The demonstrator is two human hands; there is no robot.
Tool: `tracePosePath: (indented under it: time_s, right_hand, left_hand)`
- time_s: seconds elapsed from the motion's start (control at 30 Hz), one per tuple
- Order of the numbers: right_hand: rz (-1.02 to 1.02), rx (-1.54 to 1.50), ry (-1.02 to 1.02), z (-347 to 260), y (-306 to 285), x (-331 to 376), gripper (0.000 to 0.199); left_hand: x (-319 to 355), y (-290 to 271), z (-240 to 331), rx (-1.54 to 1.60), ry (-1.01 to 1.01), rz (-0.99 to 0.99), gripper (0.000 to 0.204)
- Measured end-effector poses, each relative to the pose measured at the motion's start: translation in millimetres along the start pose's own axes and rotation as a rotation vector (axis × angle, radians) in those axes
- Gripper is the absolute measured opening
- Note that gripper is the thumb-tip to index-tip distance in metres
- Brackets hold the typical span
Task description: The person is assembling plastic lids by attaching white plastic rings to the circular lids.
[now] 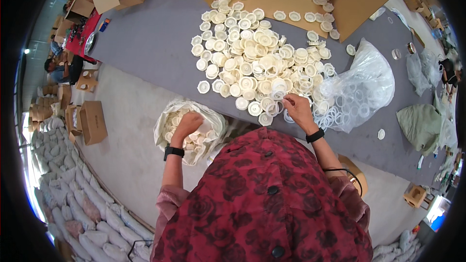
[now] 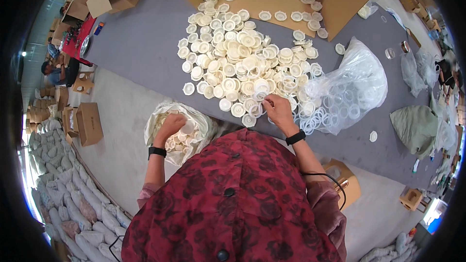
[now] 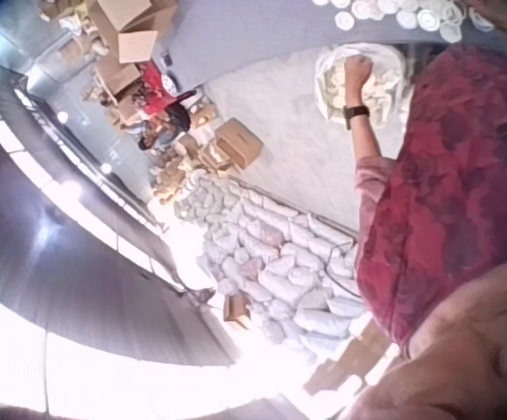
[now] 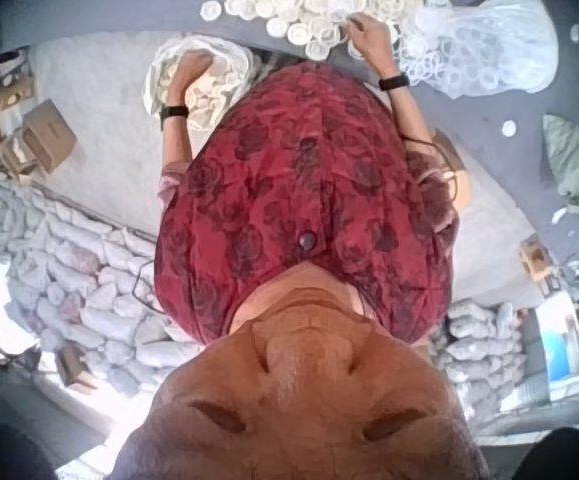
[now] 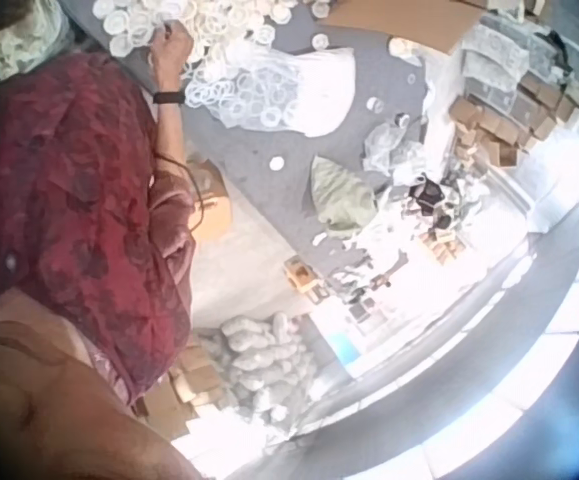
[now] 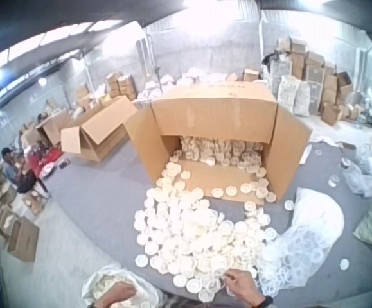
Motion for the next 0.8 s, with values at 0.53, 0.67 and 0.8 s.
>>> tracePosePath:
  time_s: [0.53,0.67,0.8]
  right_hand:
    - [0.196,0.621,-0.296,4,28,-49,0.016]
    - [0.209,0.600,-0.272,11,17,-47,0.012]
    - [0.320,0.475,-0.141,15,-7,-36,0.012]
  left_hand:
    - [-107,81,107,0.442,0.149,0.095,0.026]
    - [-159,88,164,0.321,0.299,0.074,0.026]
    - [-195,93,190,0.115,0.404,0.197,0.025]
Point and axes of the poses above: each hand's wrist, its own x-axis away from the middle knuckle, its own y-axis out of the palm, z = x × y, the point moved 6 cm from there along -x, towards the middle knuckle, and after that the axes turned 5 degrees about x, right-handed, at the moved point
